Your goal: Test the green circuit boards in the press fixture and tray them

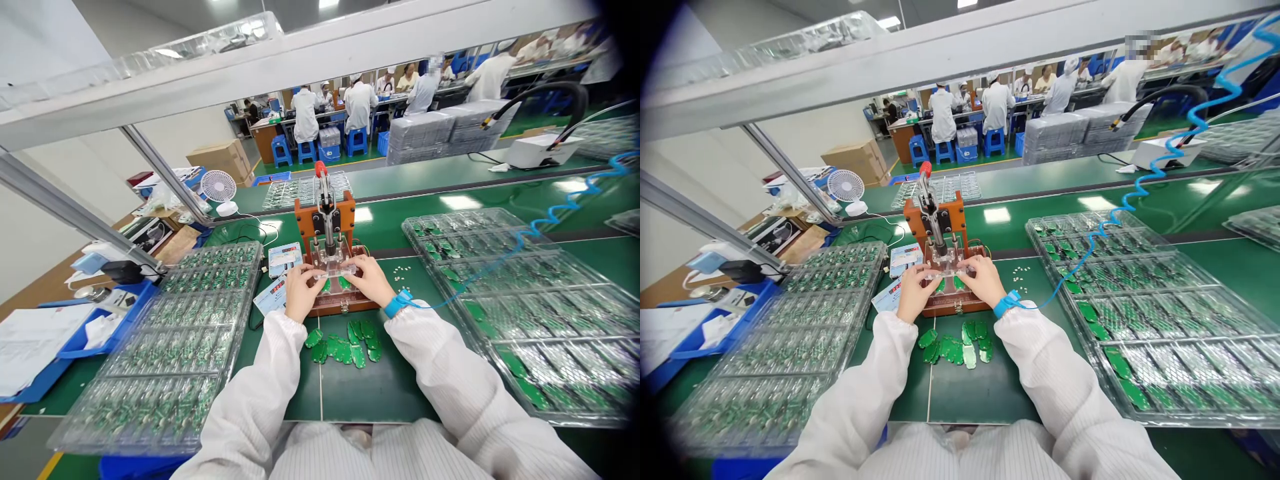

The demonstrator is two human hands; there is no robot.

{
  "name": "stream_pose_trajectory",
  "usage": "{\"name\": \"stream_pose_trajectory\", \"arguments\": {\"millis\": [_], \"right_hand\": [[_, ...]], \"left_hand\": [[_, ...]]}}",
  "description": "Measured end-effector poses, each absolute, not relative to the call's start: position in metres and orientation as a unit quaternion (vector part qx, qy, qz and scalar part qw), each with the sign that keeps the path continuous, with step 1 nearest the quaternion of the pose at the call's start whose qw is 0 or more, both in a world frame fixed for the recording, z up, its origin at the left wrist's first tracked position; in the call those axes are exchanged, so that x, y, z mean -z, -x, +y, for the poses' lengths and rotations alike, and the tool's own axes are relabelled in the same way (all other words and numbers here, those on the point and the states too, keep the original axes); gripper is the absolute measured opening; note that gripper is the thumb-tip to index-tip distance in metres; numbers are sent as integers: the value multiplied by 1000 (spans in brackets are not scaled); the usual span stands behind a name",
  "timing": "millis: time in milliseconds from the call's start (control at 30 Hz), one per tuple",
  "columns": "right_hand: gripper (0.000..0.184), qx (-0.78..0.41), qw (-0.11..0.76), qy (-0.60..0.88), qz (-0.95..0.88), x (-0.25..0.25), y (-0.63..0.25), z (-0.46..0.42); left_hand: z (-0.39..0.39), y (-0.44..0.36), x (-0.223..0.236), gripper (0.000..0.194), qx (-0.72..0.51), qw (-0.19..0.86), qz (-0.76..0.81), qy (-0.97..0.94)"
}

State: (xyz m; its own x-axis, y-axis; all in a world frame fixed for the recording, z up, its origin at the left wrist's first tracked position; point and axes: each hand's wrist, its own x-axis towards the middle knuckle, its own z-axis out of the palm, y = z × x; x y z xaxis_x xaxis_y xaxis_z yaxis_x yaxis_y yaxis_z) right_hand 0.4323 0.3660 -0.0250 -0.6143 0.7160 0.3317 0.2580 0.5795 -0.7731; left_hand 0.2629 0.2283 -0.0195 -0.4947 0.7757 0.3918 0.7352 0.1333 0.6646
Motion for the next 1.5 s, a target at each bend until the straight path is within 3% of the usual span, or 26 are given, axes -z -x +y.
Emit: {"name": "stream_pose_trajectory", "arguments": {"millis": [100, 233, 433, 500, 667, 767, 967, 1100, 1500], "right_hand": [[26, -369, 359, 297, -804, 23, -440, 367], [36, -387, 429, 307, -757, 0, -449, 383], [44, -371, 516, 234, -736, -96, -407, 420], [49, -365, 512, 211, -748, -131, -381, 430], [67, -421, 366, 201, -806, -194, -340, 437], [60, -395, 423, 131, -805, -207, -350, 415], [37, -188, 579, 42, -792, -174, -405, 328], [42, -104, 604, 43, -789, -136, -415, 302], [56, -152, 597, 6, -788, -60, -413, 309]], "left_hand": [[207, -269, 22, 26, -461, -6, 737, -494], [167, -287, 33, 22, -484, -91, 689, -532], [146, -302, 51, 32, -403, -131, 613, -667], [147, -300, 53, 32, -397, -121, 607, -678], [149, -298, 53, 28, -422, -105, 594, -677], [148, -298, 53, 27, -432, -96, 594, -672], [148, -299, 54, 24, -436, -73, 601, -666], [148, -301, 50, 24, -435, -69, 600, -668], [149, -300, 52, 26, -446, -54, 602, -660]]}}
